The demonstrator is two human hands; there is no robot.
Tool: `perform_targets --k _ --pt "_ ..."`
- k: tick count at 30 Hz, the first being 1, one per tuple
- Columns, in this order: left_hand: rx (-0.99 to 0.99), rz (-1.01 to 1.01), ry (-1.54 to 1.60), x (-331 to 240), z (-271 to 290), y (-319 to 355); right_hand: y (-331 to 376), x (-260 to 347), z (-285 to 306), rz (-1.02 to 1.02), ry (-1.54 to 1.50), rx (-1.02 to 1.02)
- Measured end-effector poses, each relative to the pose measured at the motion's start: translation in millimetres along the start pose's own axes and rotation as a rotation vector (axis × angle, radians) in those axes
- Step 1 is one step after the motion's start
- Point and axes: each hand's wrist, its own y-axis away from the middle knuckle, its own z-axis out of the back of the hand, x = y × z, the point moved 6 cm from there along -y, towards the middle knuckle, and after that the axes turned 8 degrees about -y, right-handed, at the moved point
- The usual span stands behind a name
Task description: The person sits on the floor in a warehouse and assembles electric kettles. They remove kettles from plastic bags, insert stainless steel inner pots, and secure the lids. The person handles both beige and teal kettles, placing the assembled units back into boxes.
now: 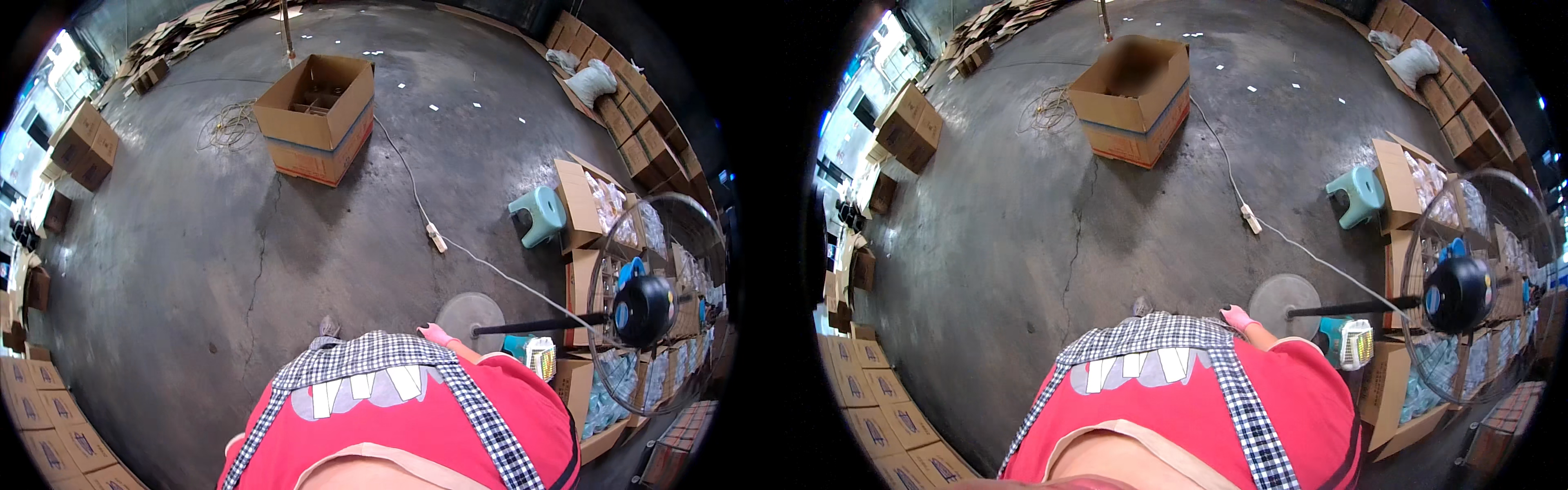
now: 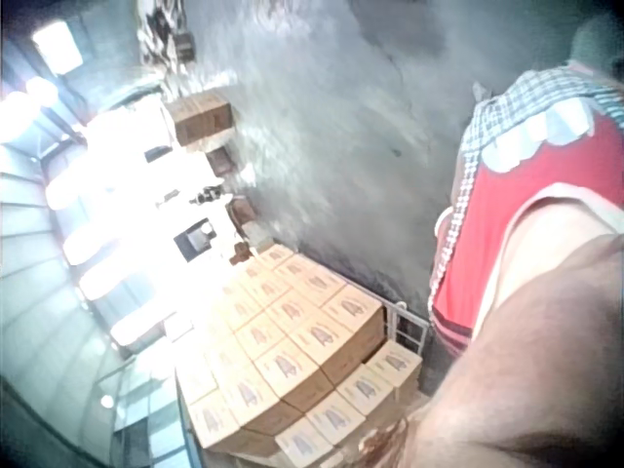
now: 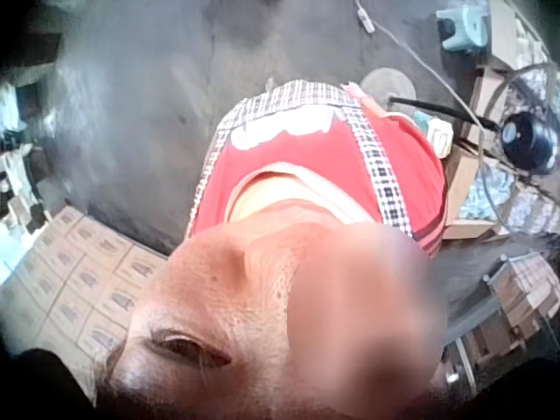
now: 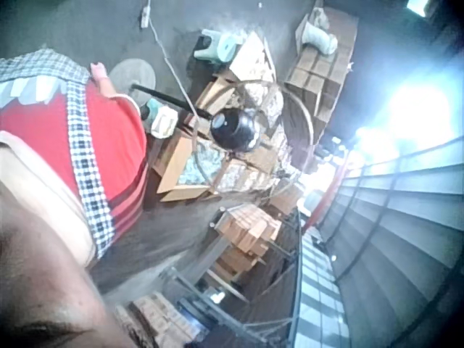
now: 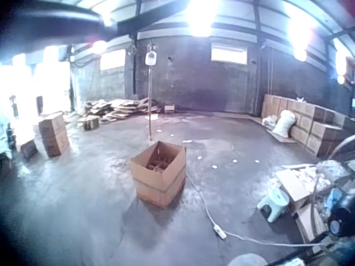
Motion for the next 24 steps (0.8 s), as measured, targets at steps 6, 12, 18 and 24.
perform_targets --k 6,12,18,24 --pt "-0.015 -0.061 -0.208 -122.2 126.9 -57.6 -24.8 106.0 54.3 -0.119 0.164 -0.266" --pt "-0.287 -0.314 0.074 -269.2 245.8 -203.4 -84.1 123.7 90.6 -0.235 -0.249 -0.174" --pt "-0.003 -0.243 -0.128 -416.2 220.5 -240.4 -159.4 44.9 146.5 -0.298 -0.37 -0.421" --pt "0.174 -0.57 -0.395 -518.8 193.0 -328.1 -188.9 87.6 240.9 -0.346 -0.547 -0.521"
